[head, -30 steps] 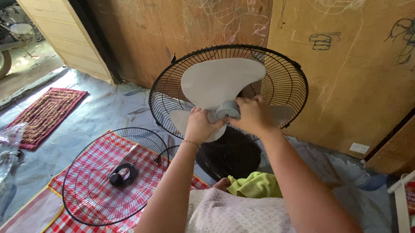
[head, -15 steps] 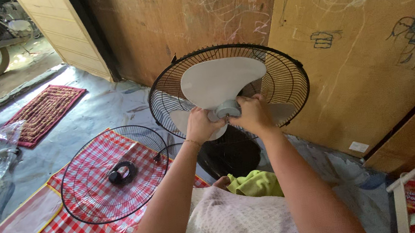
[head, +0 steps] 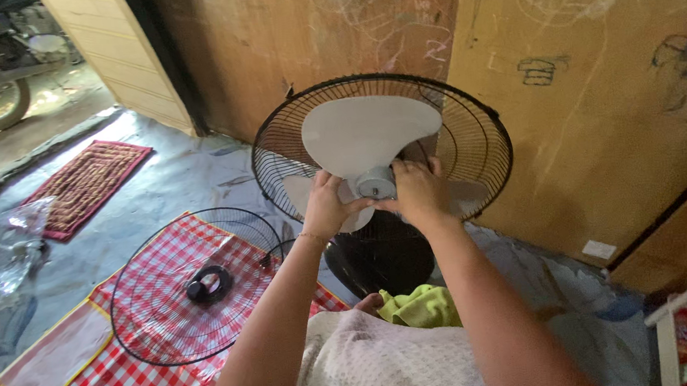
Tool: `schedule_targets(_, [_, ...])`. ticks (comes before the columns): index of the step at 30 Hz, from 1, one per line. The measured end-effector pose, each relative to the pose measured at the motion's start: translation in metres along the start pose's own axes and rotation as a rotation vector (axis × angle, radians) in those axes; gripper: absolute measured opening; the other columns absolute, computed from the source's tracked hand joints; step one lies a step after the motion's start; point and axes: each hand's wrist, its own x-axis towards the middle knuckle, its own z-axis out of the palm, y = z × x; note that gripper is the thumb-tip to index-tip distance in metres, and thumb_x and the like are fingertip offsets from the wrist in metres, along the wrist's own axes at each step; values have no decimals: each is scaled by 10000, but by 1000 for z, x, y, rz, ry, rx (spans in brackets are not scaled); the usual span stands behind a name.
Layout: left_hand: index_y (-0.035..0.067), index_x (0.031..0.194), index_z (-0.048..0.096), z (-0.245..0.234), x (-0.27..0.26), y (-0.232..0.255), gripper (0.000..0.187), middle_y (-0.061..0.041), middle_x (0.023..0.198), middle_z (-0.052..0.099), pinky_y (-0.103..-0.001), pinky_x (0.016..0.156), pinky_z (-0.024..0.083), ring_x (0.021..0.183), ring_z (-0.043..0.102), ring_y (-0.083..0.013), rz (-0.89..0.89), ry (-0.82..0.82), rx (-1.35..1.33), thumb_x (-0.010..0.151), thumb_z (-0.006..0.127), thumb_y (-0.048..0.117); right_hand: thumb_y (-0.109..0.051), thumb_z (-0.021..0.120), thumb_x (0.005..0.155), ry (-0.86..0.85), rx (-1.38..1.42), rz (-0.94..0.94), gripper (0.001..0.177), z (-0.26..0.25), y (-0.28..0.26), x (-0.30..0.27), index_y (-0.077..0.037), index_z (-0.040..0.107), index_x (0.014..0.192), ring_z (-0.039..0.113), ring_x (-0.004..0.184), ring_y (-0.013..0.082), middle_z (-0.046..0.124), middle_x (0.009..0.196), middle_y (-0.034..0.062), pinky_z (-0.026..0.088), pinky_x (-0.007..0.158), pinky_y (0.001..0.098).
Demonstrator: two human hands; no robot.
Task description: The person disassembles a standing electric fan by removing the front grille, unscrewing the blade hub, and detaching the fan blades. The removed parts are placed on a checkered mat on the floor.
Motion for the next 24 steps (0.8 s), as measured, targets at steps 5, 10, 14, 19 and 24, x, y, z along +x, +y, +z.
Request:
schedule_targets(5, [67,1301,633,-22,-26,-12,593,-164,1345,605,-491,1064,418,1271,562,-360,-72,224,180,799,834,311,-571,885,647,50,-31,88,994,-9,-19,-17,-17,526,1390,510,1310,291,636,1324,143,249,1158,557])
schedule_targets(10, [60,1350,508,-27,-33,-60,583,-204,1303,576,-480,1030,416,1261,537,-408,-432,638,300,859,778,222,-549,882,510,305,-198,143,1030,-15,-52,-35,-67,540,1354,420,1394,403,615,1419,168,300,1098,653])
schedule_targets(14, [-7,1430,389,-26,-32,-130,786,-276,1317,539,-498,1070,395,1225,500,-467,-459,591,206,770,786,151,-494,803,774,268,-66,166,741,13,-66,-45,-71,542,1323,503,1319,389,620,1357,187,386,1036,579])
schedule_targets(19, [124,1466,427,-24,-25,-190,744,-179,1216,673,-391,961,489,1124,647,-324,-770,297,-239,787,730,160,-556,759,866,-187,531,562,720,104,-58,-41,-43,528,1315,587,1221,469,605,1300,240,505,980,618])
schedule_targets(24, [124,1303,613,-18,-29,-205,414,-126,982,750,-387,813,545,907,728,-286,-715,207,-108,894,642,183,-249,674,916,-476,1320,1413,595,213,19,-33,-75,450,1439,504,1345,473,462,1447,222,510,1026,618])
